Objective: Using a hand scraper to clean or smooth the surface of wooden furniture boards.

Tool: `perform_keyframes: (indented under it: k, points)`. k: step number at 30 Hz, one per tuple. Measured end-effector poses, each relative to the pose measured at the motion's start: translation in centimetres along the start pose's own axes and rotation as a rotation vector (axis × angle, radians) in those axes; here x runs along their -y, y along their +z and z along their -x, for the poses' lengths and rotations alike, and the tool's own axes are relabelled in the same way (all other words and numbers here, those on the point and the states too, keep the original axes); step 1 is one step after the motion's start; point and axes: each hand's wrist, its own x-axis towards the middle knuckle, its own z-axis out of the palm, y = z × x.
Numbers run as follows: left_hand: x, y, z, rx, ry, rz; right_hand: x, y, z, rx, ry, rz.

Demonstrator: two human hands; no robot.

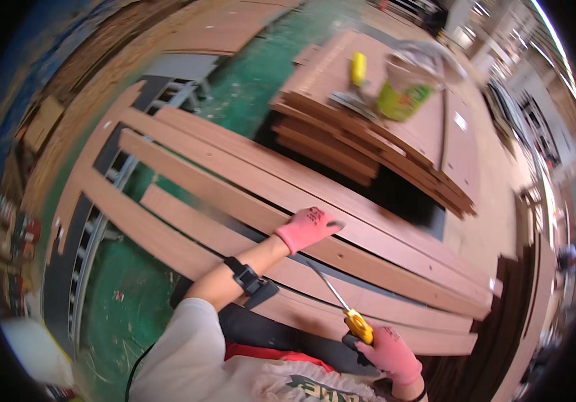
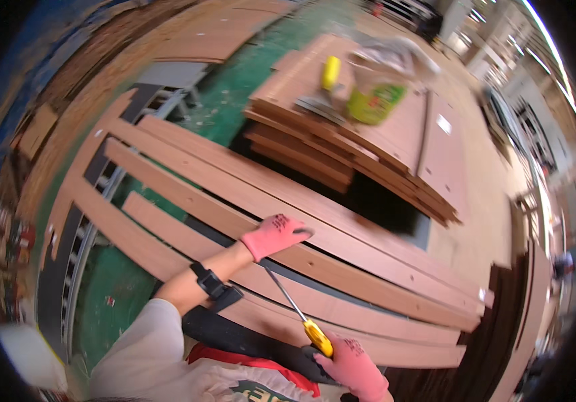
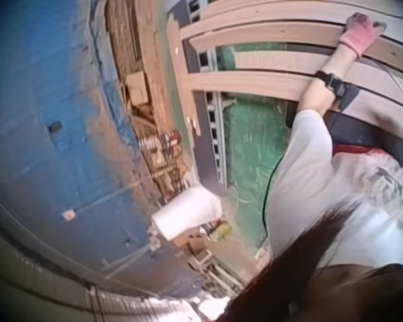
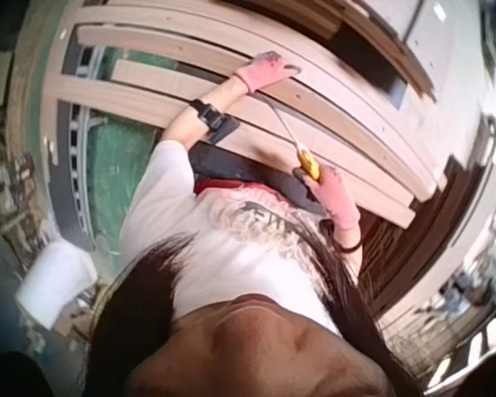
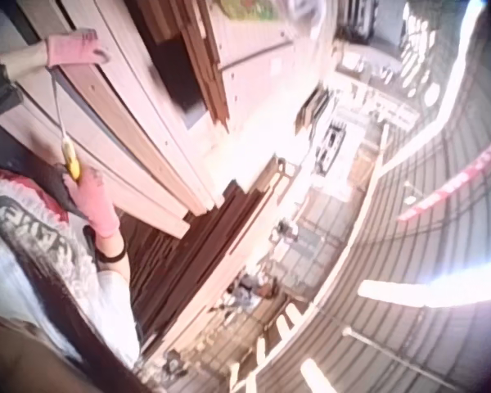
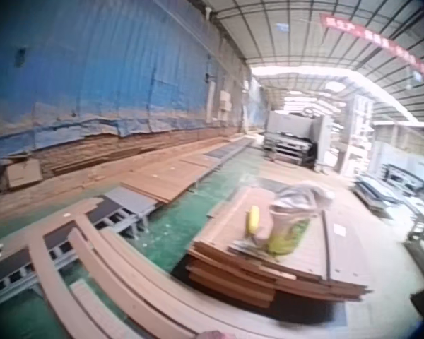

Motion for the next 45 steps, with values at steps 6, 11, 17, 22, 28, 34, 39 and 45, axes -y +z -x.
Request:
perform_keyframes:
  k: [6, 11, 17, 22, 28, 34, 39, 45]
  points:
    - [1.0, 1.2, -0.7, 0.292, 0.299, -0.437, -4.6, 0.5, 2.9, -0.085, 0.184, -0.098]
    - [-0.9, -1.5, -1.7, 0.389, 0.249, -0.275, -11.1, 0.4, 6.6, -0.458, 0.644, -0.341]
    - [-1.7, -2.9, 0.7, 0.465, 0.337, -0.288, -16.8, 1.7, 11.4, -0.783, 0.796, -0.560]
    - [-2.7, -2.6, 3.4, 0.393, 0.255, -0.175, -17.9, 4.2, 10.6, -0.636, 0.666, -0.493]
    - [-4.6, -2.0, 5.9, 0.433, 0.523, -0.444, -16.7, 5.2, 9.6, -0.595, 0.639, -0.694]
    - [-1.9, -1.0, 5.6, 0.461, 0.270, -0.318, -15.4, 4.8, 10.5, -0.585, 0.628, -0.681]
    - [-1.3, -1.5, 3.8, 0.497, 0.387, -0.397, -15.9, 5.6, 11.7, -0.580, 0.648, -0.782]
    - [-1.9, -3.9, -0.5, 0.420, 0.498, -0.430, -22.2, 5.2, 14.7, -0.867, 0.649, -0.580]
